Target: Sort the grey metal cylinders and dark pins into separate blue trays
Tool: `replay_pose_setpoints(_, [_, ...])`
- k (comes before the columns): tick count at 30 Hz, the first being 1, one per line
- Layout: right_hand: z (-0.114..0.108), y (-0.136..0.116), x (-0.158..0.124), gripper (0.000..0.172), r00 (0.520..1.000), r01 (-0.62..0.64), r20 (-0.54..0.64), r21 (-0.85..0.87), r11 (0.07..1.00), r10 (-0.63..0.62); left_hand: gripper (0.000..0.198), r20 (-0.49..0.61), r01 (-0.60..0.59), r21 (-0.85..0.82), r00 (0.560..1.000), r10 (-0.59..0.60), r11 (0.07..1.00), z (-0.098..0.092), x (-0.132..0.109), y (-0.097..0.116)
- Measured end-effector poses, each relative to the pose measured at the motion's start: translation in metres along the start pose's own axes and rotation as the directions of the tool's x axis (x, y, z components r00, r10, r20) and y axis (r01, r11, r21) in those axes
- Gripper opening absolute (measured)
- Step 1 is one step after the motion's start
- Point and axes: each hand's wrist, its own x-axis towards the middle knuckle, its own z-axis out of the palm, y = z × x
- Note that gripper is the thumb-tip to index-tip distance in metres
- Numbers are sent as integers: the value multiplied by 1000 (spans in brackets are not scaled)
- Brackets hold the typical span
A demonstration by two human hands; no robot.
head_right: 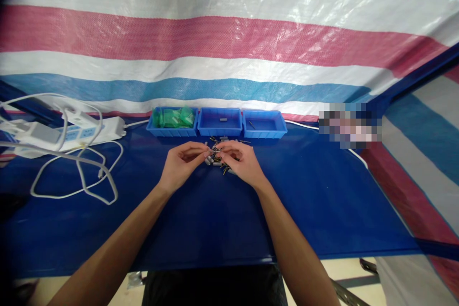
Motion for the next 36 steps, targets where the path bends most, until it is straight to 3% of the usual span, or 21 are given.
replay_pose_setpoints(10, [1,-4,1,22,997,-69,-36,103,992,73,25,62,-42,81,997,37,996,-1,0,0])
replay_pose_setpoints(15, [-6,-4,3,24,987,-78,-130,105,991,92,20,250,-148,272,965,78,951,-3,16,16])
replay_pose_setpoints(18, [-11,-2,5,24,969,-42,-241,62,997,56,24,376,-256,460,924,75,850,-9,37,28])
replay_pose_setpoints(20, [-15,-1,6,23,934,18,-356,5,1000,-15,18,451,-331,612,892,26,718,-12,51,33])
replay_pose_setpoints(23, [-26,3,7,21,828,103,-533,-163,981,-176,18,460,-369,776,886,-58,511,-13,67,35])
replay_pose_setpoints(26, [-37,7,7,28,758,96,-594,-308,947,-270,19,448,-375,831,889,-95,412,-9,75,34])
replay_pose_setpoints(30, [-42,10,7,40,785,66,-577,-284,957,-226,18,484,-406,825,867,-121,393,-4,77,33])
replay_pose_setpoints(36, [-30,5,6,26,821,24,-544,-267,963,-171,18,520,-453,799,851,-77,396,-1,75,22])
